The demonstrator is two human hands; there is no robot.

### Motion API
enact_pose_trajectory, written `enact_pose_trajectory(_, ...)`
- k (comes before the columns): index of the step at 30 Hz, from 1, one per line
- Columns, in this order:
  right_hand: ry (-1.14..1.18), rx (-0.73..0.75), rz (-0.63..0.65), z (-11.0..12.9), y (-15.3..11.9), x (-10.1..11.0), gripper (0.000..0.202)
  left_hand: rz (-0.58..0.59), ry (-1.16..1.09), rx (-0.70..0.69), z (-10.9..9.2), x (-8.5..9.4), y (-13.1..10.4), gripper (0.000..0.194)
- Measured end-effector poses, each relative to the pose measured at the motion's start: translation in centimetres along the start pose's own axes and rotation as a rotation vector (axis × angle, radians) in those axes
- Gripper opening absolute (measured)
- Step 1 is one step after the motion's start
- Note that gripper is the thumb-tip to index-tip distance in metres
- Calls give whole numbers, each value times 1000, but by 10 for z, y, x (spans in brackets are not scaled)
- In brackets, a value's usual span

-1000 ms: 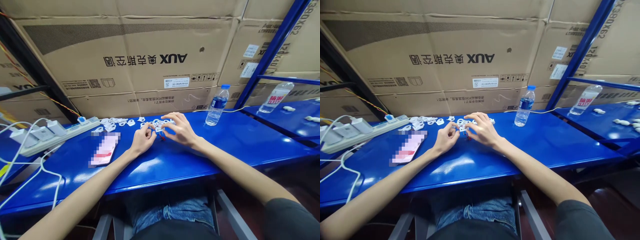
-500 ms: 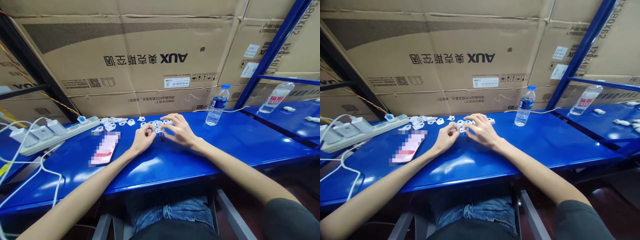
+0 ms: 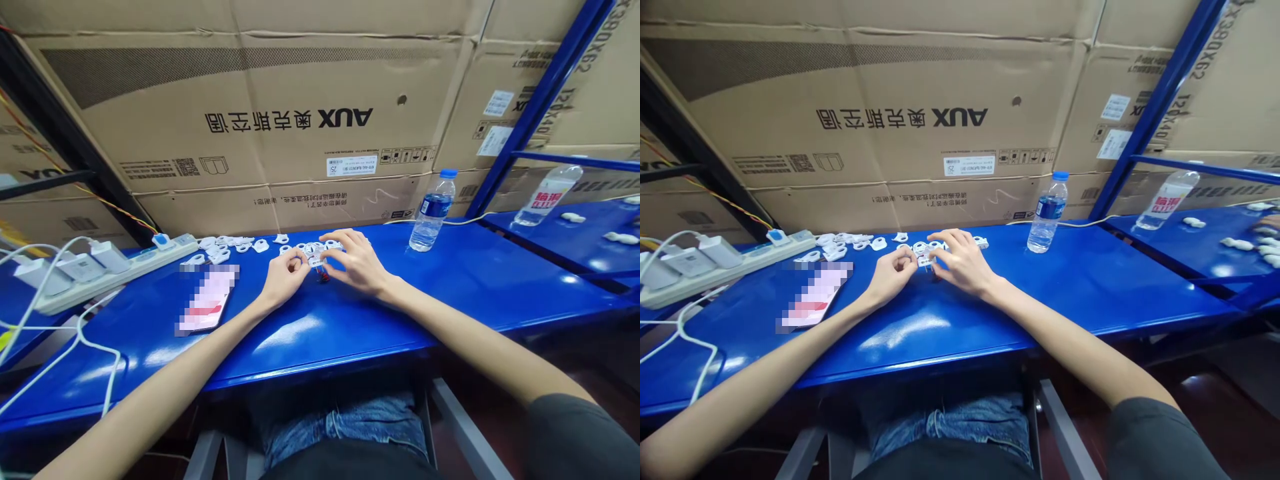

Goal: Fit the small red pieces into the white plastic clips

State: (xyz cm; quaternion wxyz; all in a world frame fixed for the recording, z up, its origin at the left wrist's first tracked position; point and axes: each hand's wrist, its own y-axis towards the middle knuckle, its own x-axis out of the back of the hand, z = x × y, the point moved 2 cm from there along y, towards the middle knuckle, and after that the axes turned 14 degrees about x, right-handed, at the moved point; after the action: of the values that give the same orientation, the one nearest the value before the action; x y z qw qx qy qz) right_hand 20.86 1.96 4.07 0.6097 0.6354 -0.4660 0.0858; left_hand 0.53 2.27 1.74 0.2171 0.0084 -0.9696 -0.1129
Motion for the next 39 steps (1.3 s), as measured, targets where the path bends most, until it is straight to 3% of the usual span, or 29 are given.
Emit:
enact_pose_trajectory(7, -33, -36, 100, -3, -1, -3, 13, 7, 40, -1, 0, 0, 0, 7)
enact_pose_trajectory(12, -40, -107, 143, -10, -3, -2, 13, 33, 297, -47, 0, -1, -1, 10)
enact_pose_trajectory(17, -29, -166, 142, -12, -4, -1, 13, 135, 622, -138, 0, 0, -4, 14)
enact_pose_trajectory(23, -21, -176, 121, -13, -5, -2, 13, 210, 731, -149, -1, 1, -4, 17)
enact_pose_trajectory(26, -2, -189, 109, -12, -6, -2, 13, 199, 755, -147, -1, 2, -4, 16)
enact_pose_trajectory(29, 28, -210, 71, -12, -4, -2, 14, 113, 764, -166, -1, 2, -6, 15)
enact_pose_trajectory(32, 89, -239, 31, -17, 1, -8, 15, -47, 718, -282, -2, -1, -13, 16)
enact_pose_trajectory(34, 144, -259, 22, -23, 9, -18, 15, -92, 678, -417, -4, -5, -20, 17)
enact_pose_trajectory(37, 229, -300, 34, -31, 27, -41, 12, 7, 665, -637, -6, -13, -29, 17)
enact_pose_trajectory(39, 280, -338, 45, -33, 42, -60, 10, 61, 674, -682, -8, -15, -31, 16)
